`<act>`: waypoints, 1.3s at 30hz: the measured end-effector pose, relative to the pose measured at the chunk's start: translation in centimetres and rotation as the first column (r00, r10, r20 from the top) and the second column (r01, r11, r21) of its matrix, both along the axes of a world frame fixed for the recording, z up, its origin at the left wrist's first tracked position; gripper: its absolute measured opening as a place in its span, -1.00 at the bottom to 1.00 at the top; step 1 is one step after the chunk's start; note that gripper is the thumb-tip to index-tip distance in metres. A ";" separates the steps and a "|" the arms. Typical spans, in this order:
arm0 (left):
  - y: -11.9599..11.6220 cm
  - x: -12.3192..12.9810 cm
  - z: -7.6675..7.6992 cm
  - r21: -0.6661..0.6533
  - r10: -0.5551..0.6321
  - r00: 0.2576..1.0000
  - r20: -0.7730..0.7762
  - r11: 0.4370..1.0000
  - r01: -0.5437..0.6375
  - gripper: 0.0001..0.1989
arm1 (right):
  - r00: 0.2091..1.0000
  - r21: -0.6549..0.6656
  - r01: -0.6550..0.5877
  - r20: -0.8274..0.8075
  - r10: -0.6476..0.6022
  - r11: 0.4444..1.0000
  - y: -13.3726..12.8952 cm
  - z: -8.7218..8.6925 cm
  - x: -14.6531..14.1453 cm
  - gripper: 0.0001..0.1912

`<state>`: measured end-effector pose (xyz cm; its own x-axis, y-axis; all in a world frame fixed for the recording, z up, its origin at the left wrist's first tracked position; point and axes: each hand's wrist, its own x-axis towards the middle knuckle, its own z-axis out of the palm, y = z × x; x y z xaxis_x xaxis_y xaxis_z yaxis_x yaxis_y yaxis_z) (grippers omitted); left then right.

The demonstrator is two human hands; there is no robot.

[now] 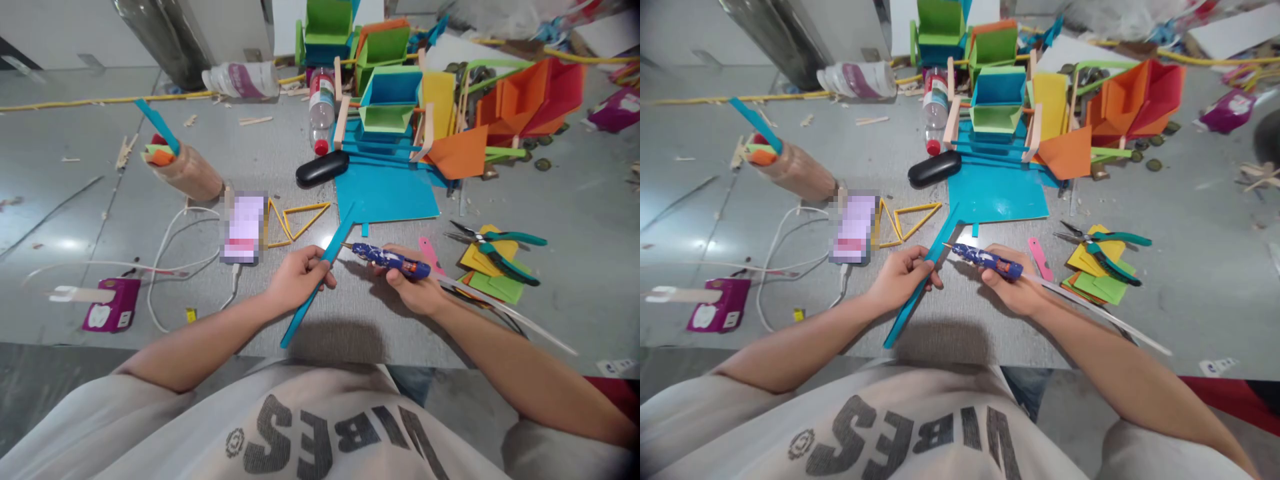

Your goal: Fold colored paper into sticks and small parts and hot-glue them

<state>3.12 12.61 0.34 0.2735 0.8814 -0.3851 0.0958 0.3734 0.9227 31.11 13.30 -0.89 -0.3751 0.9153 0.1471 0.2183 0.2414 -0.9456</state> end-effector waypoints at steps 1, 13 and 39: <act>0.0 0.0 0.0 0.004 -0.001 1.000 0.010 1.000 0.001 -0.76 | 1.000 0.005 -0.006 0.009 0.006 1.000 0.0 0.0 0.1 -0.32; -0.5 0.4 0.4 0.026 -0.025 0.999 0.022 0.999 0.024 -0.73 | 0.994 -0.019 0.007 0.109 -0.005 1.000 -0.5 -0.4 0.6 -0.23; -1.1 0.3 0.5 0.070 -0.048 0.997 -0.058 0.996 0.052 -0.77 | 0.992 0.013 0.039 0.120 -0.040 0.999 -0.7 0.6 0.5 -0.27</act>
